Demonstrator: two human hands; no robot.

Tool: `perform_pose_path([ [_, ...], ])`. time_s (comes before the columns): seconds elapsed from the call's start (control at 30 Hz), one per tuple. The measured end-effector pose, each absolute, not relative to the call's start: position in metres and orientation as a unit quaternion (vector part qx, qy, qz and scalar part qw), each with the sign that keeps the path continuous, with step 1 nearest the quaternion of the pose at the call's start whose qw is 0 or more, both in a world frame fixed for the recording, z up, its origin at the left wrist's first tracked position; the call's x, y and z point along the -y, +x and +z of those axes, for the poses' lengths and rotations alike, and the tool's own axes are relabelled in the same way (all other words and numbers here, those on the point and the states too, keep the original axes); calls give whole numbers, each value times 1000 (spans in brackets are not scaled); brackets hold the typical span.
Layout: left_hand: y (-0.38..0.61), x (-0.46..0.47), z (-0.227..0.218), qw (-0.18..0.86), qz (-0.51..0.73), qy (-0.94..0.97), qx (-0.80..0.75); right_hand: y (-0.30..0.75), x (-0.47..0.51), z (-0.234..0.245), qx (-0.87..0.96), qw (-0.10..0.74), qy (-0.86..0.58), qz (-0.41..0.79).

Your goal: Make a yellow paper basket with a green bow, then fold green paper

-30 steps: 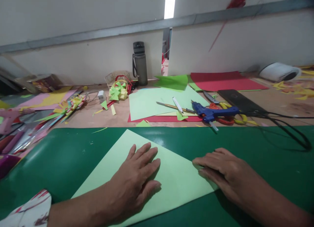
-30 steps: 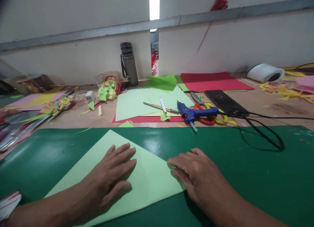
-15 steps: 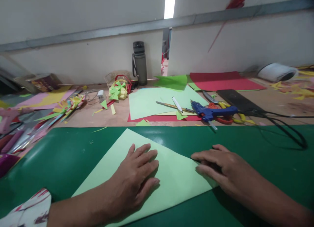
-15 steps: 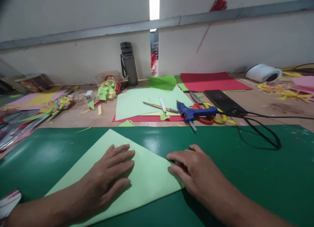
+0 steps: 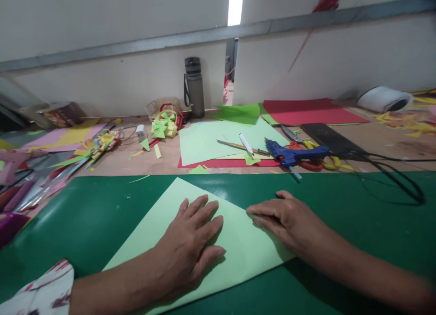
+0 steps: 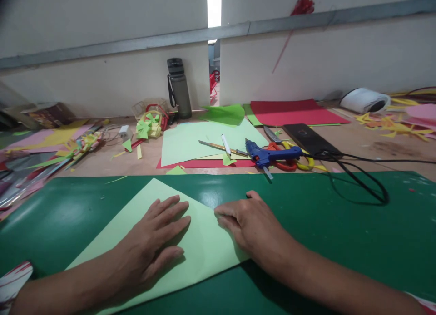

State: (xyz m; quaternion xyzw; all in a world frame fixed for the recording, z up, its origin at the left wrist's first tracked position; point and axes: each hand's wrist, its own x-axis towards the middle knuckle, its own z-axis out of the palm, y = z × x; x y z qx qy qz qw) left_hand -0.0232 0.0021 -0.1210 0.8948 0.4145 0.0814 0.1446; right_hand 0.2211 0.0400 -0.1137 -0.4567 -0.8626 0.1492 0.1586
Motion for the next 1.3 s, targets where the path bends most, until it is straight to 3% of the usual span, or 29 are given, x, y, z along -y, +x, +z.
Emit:
perform_pose_path([
  [0.4,-24,2,-123,134,199,864,-442,223,-40,-115,853,143,-475,160],
  [0.6,-22,1,-119,113,159,872,-448,224,-40,-117,853,119,-474,183],
  [0.83,-22,-1,-122,108,99,893,-424,225,-41,-117,857,158,-459,173],
  [1.3,-22,-1,-120,114,109,892,-424,226,-41,-117,858,126,-462,185],
])
